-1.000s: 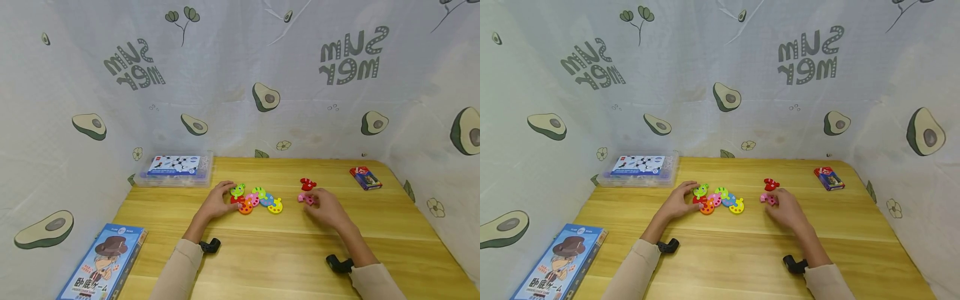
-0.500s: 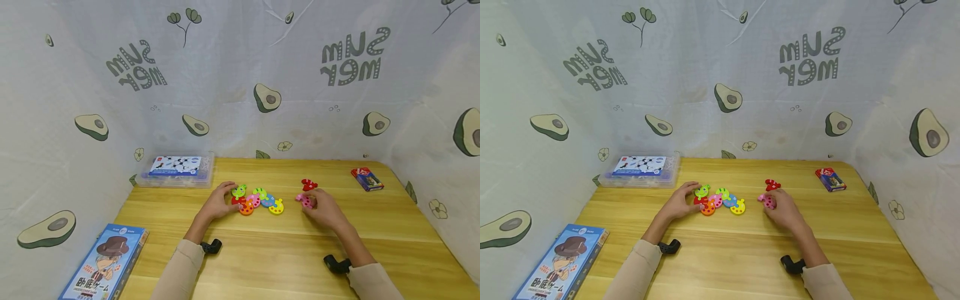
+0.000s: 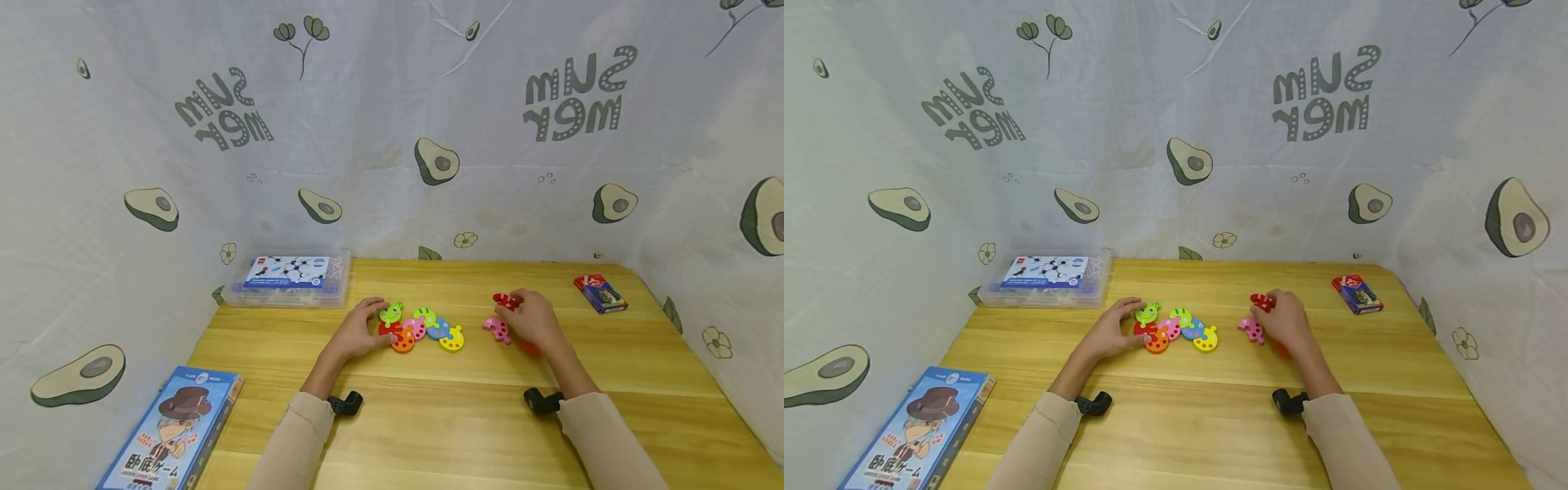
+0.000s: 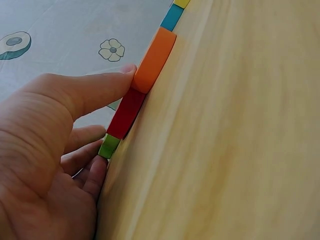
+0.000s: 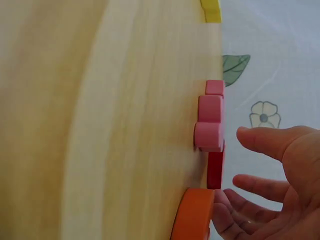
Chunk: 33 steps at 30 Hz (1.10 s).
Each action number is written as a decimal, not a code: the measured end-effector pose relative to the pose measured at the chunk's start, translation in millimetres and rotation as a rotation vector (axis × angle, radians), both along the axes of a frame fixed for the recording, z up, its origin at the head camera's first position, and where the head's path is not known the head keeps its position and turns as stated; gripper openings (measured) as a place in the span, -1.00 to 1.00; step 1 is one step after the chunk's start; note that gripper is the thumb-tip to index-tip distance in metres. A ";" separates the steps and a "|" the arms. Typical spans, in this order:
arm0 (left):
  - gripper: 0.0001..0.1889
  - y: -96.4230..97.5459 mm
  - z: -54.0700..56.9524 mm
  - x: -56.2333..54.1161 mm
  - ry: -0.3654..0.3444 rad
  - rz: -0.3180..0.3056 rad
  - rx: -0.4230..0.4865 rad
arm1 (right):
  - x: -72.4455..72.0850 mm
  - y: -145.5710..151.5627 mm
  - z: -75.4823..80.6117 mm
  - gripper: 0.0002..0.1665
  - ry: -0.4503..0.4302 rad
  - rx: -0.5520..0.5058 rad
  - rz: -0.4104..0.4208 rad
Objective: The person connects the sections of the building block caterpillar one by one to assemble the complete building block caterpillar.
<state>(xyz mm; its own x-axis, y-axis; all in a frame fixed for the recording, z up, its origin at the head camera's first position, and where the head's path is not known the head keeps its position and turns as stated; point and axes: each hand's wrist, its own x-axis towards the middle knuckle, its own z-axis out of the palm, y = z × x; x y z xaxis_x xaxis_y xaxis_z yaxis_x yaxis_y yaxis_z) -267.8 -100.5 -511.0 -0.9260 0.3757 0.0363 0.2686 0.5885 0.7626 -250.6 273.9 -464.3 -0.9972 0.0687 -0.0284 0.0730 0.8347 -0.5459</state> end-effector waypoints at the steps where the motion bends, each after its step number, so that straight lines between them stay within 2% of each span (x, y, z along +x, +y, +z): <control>1: -0.19 0.3 0.3 0.2 -0.002 0.002 0.000 | -2.4 0.2 0.2 -0.24 -0.015 0.010 0.001; 5: -0.17 1.9 1.8 0.6 -0.007 -0.002 0.007 | -9.7 1.6 -2.7 -0.30 -0.030 0.021 0.002; 11: -0.19 5.0 2.8 0.3 -0.024 -0.015 0.019 | -13.6 7.9 -7.6 -0.40 0.000 0.012 0.011; 16: -0.20 6.0 2.1 -0.4 -0.016 -0.017 0.013 | -12.8 12.4 -6.7 -0.39 -0.023 0.014 0.025; 23: -0.20 6.0 0.0 0.8 -0.017 -0.023 0.012 | -10.8 13.7 -6.2 -0.33 -0.089 -0.001 -0.025; 33: -0.22 0.2 2.0 0.7 -0.004 0.002 -0.003 | -11.0 13.4 -8.7 -0.36 -0.067 -0.066 -0.026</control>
<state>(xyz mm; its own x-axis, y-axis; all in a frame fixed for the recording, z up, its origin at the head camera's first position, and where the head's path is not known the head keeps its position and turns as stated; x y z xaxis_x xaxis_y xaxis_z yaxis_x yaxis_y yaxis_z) -267.1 -100.3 -509.0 -0.9270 0.3737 0.0317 0.2644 0.5910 0.7621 -261.5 287.3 -473.0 -0.9908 0.0905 -0.1004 0.1326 0.7942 -0.5930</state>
